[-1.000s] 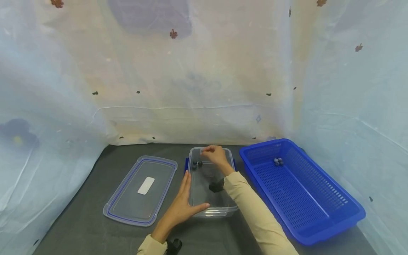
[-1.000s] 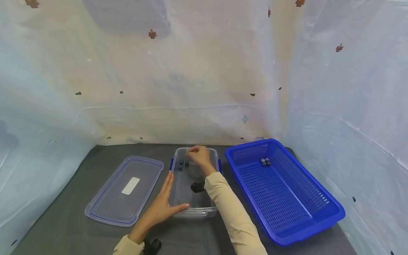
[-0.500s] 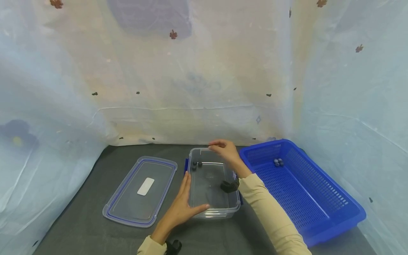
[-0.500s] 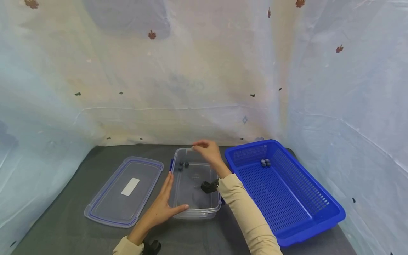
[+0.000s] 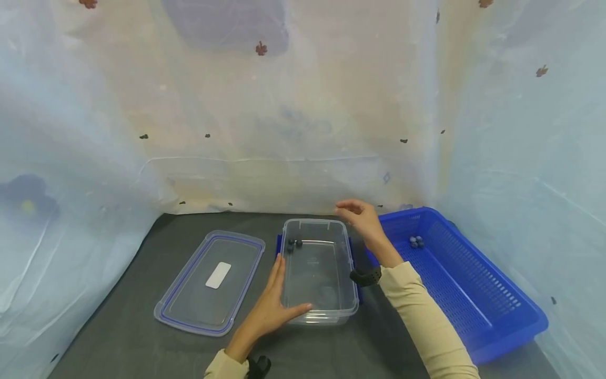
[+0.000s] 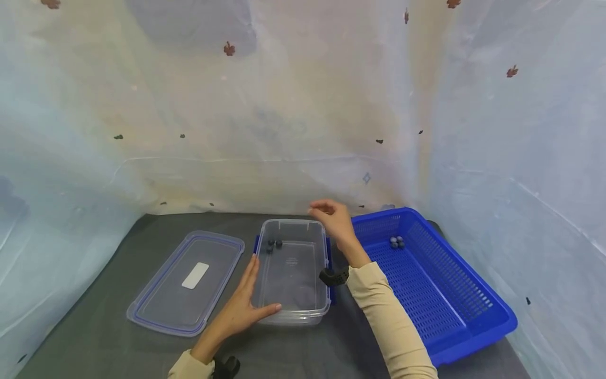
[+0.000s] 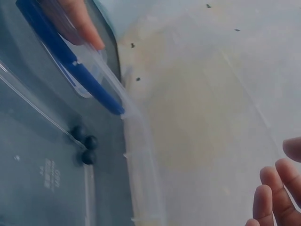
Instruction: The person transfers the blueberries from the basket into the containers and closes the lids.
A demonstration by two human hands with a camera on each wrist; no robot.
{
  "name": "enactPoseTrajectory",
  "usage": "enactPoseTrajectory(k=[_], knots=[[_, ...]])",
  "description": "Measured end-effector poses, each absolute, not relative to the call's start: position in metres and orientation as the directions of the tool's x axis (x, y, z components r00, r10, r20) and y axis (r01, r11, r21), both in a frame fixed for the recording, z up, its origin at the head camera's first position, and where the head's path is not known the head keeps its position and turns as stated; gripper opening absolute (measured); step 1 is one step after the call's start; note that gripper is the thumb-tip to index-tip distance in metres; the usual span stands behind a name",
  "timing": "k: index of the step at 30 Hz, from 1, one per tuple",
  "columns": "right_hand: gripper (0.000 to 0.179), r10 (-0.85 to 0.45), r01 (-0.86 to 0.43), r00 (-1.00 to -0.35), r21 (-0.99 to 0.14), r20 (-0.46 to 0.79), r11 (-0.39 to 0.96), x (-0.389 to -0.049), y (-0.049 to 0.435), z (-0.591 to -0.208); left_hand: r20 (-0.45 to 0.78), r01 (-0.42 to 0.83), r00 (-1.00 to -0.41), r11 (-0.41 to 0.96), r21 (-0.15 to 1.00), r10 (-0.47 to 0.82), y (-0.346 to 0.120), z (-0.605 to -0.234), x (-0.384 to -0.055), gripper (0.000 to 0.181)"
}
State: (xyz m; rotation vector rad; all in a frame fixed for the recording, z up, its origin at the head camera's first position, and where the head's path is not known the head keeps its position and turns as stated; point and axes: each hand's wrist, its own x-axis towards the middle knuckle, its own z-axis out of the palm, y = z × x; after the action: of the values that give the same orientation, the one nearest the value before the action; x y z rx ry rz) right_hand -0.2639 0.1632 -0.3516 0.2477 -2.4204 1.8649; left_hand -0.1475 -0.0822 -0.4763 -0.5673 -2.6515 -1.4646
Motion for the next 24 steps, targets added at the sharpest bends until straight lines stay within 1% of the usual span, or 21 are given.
enactPoseTrajectory(k=[10, 17, 24], knots=[[0.037, 0.008, -0.163, -0.986, -0.959, 0.169, 0.230, -0.250, 0.202, -0.339, 0.218, 0.348, -0.927, 0.479, 0.806, 0.306, -0.079, -0.477, -0.144, 0.123], [0.032, 0.078, -0.202, -0.971, -0.948, 0.227, 0.247, -0.244, 0.223, -0.332, 0.228, 0.361, -0.921, 0.476, 0.802, 0.315, -0.077, -0.478, -0.143, 0.123], [0.031, 0.159, -0.204, -0.953, -0.935, 0.257, 0.290, -0.237, 0.240, -0.328, 0.239, 0.366, -0.920, 0.469, 0.804, 0.310, -0.079, -0.480, -0.141, 0.122]])
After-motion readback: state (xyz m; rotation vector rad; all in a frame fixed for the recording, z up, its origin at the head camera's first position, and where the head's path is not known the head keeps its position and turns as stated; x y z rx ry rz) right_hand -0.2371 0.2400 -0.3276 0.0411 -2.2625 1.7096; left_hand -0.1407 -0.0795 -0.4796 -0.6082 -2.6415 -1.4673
